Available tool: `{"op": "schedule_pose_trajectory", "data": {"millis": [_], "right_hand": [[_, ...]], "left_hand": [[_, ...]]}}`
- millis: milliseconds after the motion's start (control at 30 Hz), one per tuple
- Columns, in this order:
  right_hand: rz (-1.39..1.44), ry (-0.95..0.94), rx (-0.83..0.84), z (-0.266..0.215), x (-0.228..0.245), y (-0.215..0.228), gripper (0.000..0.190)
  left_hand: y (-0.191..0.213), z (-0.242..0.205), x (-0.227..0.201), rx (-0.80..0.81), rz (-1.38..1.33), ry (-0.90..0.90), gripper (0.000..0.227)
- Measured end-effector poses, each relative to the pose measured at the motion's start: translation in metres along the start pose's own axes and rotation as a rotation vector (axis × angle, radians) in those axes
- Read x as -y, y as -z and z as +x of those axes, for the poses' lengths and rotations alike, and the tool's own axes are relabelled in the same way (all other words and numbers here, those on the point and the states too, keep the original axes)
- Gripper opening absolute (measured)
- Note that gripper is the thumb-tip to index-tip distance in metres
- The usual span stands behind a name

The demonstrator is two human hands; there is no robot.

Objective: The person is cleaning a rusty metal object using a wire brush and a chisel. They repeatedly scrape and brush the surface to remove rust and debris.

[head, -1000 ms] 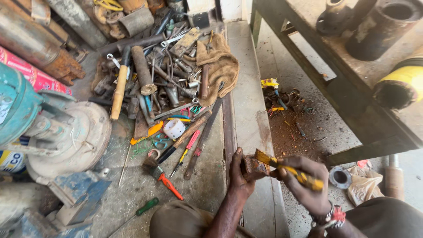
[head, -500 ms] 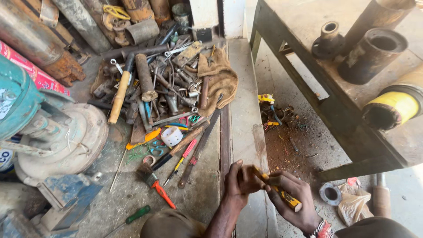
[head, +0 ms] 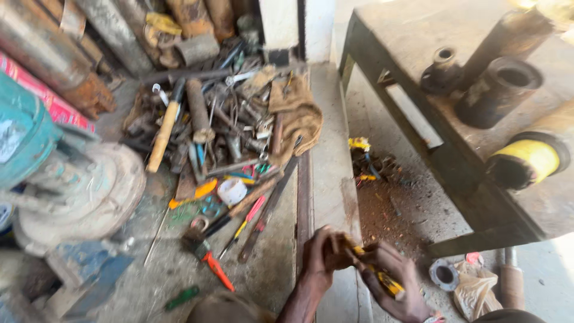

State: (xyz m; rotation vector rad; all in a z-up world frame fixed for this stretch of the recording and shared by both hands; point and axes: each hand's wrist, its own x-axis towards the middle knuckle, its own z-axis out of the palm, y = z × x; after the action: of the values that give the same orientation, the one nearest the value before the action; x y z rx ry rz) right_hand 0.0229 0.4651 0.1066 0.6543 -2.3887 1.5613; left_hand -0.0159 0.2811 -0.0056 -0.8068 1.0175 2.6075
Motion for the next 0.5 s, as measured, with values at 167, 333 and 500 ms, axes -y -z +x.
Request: {"op": "schedule_pose_trajectory", "data": {"millis": [167, 333, 500], "right_hand": [[-0.028, 0.119, -0.182, 0.004, -0.014, -0.006, 0.008], [0.044, 0.013, -0.010, 0.004, -0.012, -0.001, 0.013], [-0.078, -0.104, 0.039, 0.004, 0.000, -0.003, 0.017]], "left_hand": [[-0.002, -0.001, -0.006, -0.075, 0.050, -0.005, 0.038], [-0.003, 0.009, 0.003, 0.136, 0.145, -0.185, 0.038], [0.006, 0.013, 0.010, -0.062, 0.152, 0.018, 0.047]]}}
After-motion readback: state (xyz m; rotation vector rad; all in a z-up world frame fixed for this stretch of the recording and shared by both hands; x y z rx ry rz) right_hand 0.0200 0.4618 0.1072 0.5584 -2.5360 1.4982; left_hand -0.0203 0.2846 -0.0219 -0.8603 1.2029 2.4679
